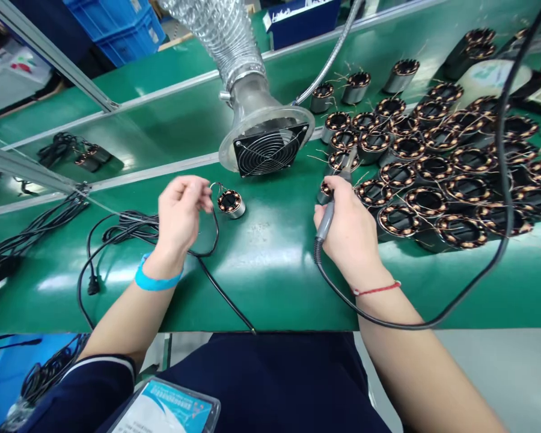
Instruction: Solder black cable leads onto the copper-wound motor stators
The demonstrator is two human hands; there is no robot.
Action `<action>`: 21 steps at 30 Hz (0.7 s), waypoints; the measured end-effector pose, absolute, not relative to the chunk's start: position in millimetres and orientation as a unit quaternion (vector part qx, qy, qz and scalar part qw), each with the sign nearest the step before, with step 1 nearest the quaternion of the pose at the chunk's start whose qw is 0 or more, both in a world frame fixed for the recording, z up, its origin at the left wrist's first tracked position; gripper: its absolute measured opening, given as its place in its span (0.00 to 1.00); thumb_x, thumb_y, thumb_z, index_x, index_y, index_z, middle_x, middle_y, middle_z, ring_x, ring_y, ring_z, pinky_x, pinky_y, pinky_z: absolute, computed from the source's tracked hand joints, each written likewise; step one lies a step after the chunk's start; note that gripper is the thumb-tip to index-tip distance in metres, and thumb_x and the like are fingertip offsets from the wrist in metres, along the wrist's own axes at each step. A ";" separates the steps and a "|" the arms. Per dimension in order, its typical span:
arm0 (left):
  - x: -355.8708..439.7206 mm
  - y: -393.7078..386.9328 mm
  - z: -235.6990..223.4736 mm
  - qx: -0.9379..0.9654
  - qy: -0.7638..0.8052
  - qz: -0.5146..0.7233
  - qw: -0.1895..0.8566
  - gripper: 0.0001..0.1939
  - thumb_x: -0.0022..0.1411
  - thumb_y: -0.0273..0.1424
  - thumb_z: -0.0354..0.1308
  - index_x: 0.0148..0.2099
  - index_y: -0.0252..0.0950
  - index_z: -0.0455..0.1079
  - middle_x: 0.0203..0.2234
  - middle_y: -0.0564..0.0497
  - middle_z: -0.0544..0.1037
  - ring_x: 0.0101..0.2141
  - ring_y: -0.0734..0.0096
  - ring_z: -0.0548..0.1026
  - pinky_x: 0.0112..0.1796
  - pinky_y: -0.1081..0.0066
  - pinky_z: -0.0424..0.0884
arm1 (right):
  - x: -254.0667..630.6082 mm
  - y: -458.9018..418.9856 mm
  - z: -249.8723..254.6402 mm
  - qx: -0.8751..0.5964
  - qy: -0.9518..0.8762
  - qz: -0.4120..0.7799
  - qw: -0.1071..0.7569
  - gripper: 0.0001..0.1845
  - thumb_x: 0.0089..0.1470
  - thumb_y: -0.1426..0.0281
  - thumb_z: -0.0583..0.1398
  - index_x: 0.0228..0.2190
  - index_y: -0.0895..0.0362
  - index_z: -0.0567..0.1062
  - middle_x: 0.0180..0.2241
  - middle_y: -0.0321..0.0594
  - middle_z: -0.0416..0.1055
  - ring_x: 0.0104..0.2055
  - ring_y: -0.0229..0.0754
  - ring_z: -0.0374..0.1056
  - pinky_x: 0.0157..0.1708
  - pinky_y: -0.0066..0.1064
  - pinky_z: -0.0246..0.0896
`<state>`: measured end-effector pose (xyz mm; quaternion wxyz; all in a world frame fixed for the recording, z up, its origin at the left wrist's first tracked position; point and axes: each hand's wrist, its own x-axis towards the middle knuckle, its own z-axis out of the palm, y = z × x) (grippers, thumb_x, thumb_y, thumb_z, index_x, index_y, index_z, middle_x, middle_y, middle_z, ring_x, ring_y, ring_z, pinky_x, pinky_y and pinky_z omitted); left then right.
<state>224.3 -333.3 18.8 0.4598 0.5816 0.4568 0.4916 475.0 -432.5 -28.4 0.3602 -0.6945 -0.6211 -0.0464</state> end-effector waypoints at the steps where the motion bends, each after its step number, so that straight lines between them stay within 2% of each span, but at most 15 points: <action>1: 228.8 -342.7 20.9 0.592 0.444 0.438 0.510 0.08 0.61 0.35 0.57 0.34 0.35 0.71 0.24 0.54 0.73 0.19 0.82 0.67 0.21 0.78 0.62 | 471.4 -433.9 -25.7 -0.684 -0.628 -0.040 0.369 0.24 0.53 0.69 0.59 0.52 0.56 0.67 0.35 0.41 0.76 0.31 0.47 0.72 0.26 0.36 0.65; 3: 238.0 -358.2 23.3 0.602 0.430 0.322 0.590 0.08 0.60 0.34 0.57 0.34 0.34 0.71 0.21 0.55 0.71 0.16 0.84 0.62 0.17 0.78 0.55 | 463.1 -438.5 -19.5 -0.657 -0.647 -0.033 0.387 0.20 0.55 0.68 0.58 0.50 0.56 0.68 0.38 0.42 0.76 0.36 0.48 0.73 0.33 0.39 0.69; 6: 246.5 -366.2 23.4 0.564 0.445 0.246 0.651 0.06 0.58 0.29 0.57 0.30 0.32 0.69 0.17 0.59 0.64 0.16 0.86 0.55 0.18 0.79 0.48 | 452.4 -447.1 -11.0 -0.599 -0.677 -0.048 0.425 0.15 0.56 0.69 0.59 0.46 0.55 0.71 0.32 0.39 0.75 0.35 0.46 0.72 0.36 0.38 0.70; 10: 245.0 -361.5 22.9 0.529 0.474 0.204 0.674 0.08 0.60 0.30 0.55 0.29 0.33 0.65 0.14 0.62 0.54 0.16 0.84 0.49 0.20 0.77 0.44 | 445.1 -457.8 -4.2 -0.564 -0.689 -0.039 0.453 0.20 0.58 0.73 0.59 0.52 0.54 0.69 0.32 0.37 0.75 0.34 0.42 0.73 0.37 0.35 0.71; 15: 237.8 -360.9 24.1 0.652 0.430 0.097 0.617 0.13 0.60 0.36 0.57 0.27 0.32 0.65 0.19 0.59 0.61 0.22 0.82 0.56 0.25 0.76 0.52 | 440.9 -466.6 -5.3 -0.570 -0.734 0.062 0.365 0.22 0.61 0.69 0.56 0.56 0.54 0.64 0.45 0.44 0.74 0.46 0.48 0.72 0.44 0.41 0.70; 18: 234.7 -359.5 25.1 0.684 0.388 0.012 0.617 0.09 0.58 0.31 0.59 0.28 0.31 0.67 0.22 0.57 0.67 0.26 0.80 0.62 0.30 0.75 0.58 | 437.7 -468.2 -10.6 -0.559 -0.756 0.107 0.323 0.24 0.60 0.67 0.56 0.57 0.55 0.62 0.49 0.48 0.70 0.50 0.51 0.69 0.46 0.43 0.69; 21: 234.7 -356.4 22.8 0.651 0.378 0.019 0.658 0.06 0.58 0.27 0.57 0.29 0.30 0.70 0.23 0.55 0.70 0.26 0.81 0.63 0.30 0.76 0.59 | 434.1 -467.4 -16.3 -0.549 -0.756 0.133 0.330 0.27 0.59 0.67 0.56 0.59 0.54 0.59 0.50 0.47 0.69 0.50 0.50 0.69 0.47 0.43 0.68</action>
